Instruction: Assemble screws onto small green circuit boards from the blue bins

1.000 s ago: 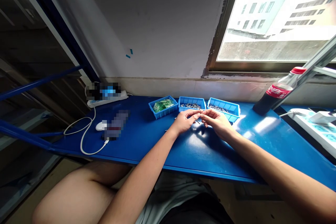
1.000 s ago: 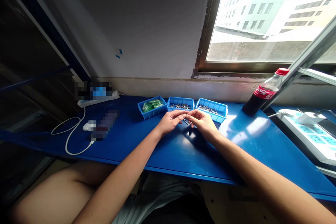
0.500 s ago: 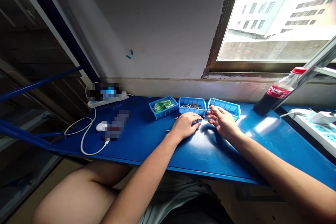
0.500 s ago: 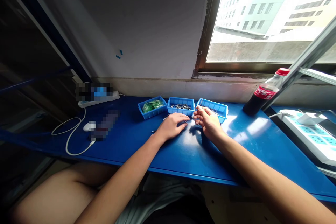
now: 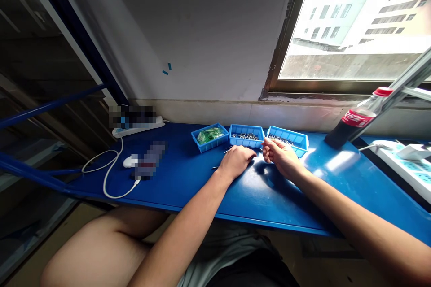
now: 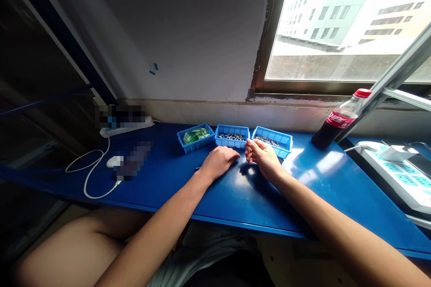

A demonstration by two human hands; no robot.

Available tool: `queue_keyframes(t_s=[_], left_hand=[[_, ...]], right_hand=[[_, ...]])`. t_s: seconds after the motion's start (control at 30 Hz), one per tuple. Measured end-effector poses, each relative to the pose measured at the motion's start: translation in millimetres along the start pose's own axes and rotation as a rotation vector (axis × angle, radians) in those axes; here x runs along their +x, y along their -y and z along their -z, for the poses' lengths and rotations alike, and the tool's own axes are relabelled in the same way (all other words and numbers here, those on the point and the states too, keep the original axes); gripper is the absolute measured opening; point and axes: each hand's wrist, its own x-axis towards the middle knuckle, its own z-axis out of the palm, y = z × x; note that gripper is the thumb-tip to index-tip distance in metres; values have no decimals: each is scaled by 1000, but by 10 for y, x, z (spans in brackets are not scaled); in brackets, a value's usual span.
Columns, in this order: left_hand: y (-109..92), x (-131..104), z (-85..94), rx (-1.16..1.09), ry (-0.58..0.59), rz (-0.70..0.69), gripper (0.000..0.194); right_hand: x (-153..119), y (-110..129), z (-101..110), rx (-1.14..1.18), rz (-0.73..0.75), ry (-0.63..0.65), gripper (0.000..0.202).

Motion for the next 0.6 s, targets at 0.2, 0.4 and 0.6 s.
queue_keyframes(t_s=[0.2, 0.4, 0.6], left_hand=[[10, -6, -1, -68, -78, -9, 34], [13, 5, -18, -317, -339, 39, 26], [23, 53, -60, -524, -463, 52, 24]], right_hand=[[-40, -9, 4, -215, 108, 59, 44], [-66, -27, -14, -491, 266, 39, 45], [-47, -72, 6, -628, 392, 89, 34]])
